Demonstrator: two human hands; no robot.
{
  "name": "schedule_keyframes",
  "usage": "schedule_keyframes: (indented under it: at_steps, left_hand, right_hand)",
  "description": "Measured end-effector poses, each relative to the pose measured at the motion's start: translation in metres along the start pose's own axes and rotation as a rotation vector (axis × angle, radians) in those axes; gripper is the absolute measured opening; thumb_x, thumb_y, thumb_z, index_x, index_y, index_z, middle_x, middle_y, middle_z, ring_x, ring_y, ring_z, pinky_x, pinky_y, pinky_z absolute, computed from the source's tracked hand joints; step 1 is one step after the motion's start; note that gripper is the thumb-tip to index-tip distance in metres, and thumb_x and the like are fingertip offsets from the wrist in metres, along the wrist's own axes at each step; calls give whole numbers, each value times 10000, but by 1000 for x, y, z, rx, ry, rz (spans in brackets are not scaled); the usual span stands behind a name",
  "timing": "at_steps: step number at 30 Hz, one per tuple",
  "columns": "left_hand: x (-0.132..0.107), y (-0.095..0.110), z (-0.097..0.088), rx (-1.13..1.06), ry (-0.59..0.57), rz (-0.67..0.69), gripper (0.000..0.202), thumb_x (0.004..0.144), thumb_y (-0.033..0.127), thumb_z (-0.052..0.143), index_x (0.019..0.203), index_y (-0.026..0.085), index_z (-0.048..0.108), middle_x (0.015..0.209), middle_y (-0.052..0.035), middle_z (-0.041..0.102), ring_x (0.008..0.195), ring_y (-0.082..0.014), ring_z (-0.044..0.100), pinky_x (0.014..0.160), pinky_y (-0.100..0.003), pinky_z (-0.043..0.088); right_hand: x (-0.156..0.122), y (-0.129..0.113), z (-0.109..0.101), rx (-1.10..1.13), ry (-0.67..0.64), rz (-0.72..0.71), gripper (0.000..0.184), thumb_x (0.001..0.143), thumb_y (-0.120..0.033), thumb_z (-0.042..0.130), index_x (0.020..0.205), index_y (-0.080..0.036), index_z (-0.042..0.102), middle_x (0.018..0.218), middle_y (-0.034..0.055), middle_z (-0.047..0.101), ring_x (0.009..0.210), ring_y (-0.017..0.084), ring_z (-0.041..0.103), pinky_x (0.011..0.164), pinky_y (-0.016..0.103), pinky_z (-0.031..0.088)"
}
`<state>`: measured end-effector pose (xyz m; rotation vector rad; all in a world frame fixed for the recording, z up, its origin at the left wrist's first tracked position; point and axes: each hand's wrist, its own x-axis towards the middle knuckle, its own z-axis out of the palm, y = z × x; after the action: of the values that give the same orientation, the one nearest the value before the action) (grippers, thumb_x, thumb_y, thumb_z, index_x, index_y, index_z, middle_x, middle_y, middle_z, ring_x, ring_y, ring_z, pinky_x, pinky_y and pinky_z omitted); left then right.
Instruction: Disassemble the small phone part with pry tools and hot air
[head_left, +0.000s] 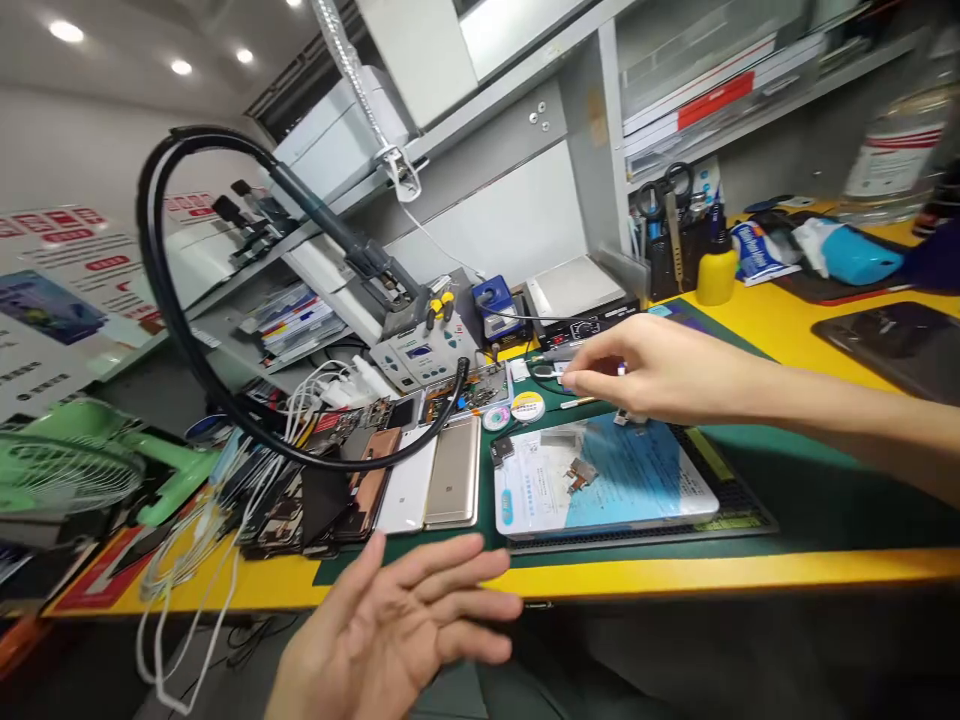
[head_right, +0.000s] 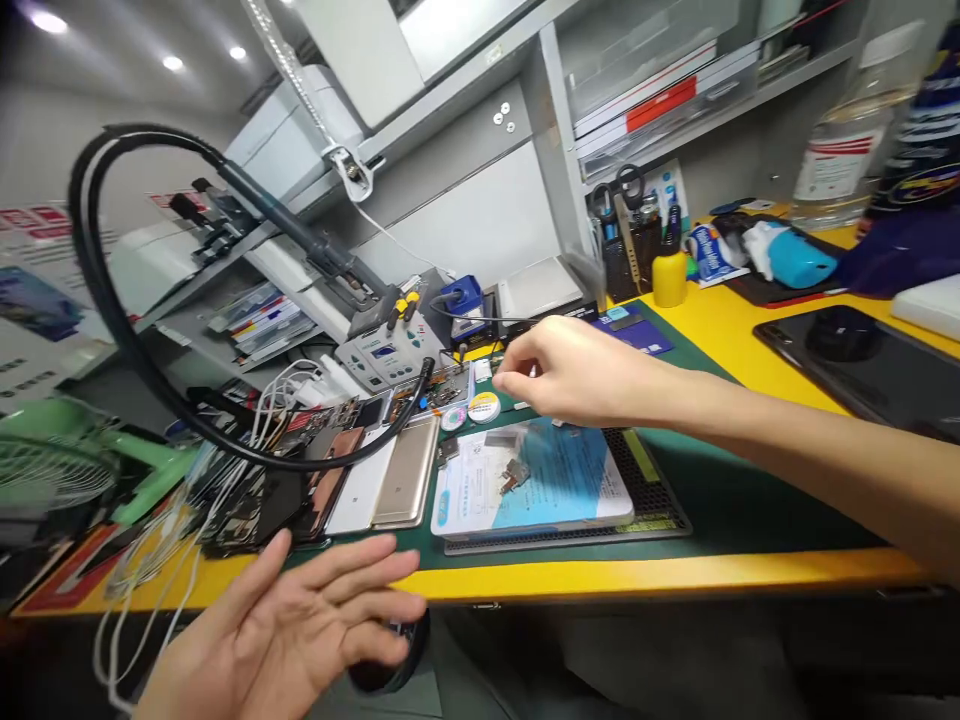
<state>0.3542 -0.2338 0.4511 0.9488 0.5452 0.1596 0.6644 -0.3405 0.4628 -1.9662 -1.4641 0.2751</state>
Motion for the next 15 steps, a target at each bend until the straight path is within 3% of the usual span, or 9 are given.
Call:
schedule_keyframes:
  at_steps: [3, 9, 12, 15]
  left_hand:
    - [13, 5, 22, -13, -108, 72, 698, 1026, 510, 246, 1270, 12, 669, 1319, -262, 641, 1179, -385, 644, 977, -481, 512]
    - [20, 0, 30, -22, -156, 61, 746, 1030, 526, 201, 1290, -16, 641, 1339, -279, 620, 1202, -382, 634, 994, -479, 502]
    - [18, -1, 33, -41, -144, 52, 751, 1025, 543, 208, 1292, -12, 638, 1347, -278, 615, 1204, -384, 631, 998, -490, 488]
    - [8, -2, 34, -47, -107, 73, 776, 1014, 576, 213, 1281, -9, 648, 1370, -270, 600, 1220, -384, 609, 1018, -509, 464]
  right_hand:
    - [0, 4, 4, 80, -7, 43, 400, 911, -489, 531, 764, -166, 717, 509, -35, 524, 437, 106, 473, 442, 248, 298]
    - [-3, 3, 14, 131, 24, -50, 435, 931, -462, 514, 610, -169, 541, 525, -45, 419, 483, 85, 356, 457, 260, 221]
    - [-6, -2, 17, 132, 118, -54, 509, 947, -496, 497, 551, -179, 457, 509, -41, 379, 484, 87, 326, 465, 272, 233]
    - [-13, -3, 20, 51, 268, -118, 468, 968, -466, 479, 601, -184, 547, 521, -10, 485, 489, 111, 404, 491, 288, 293]
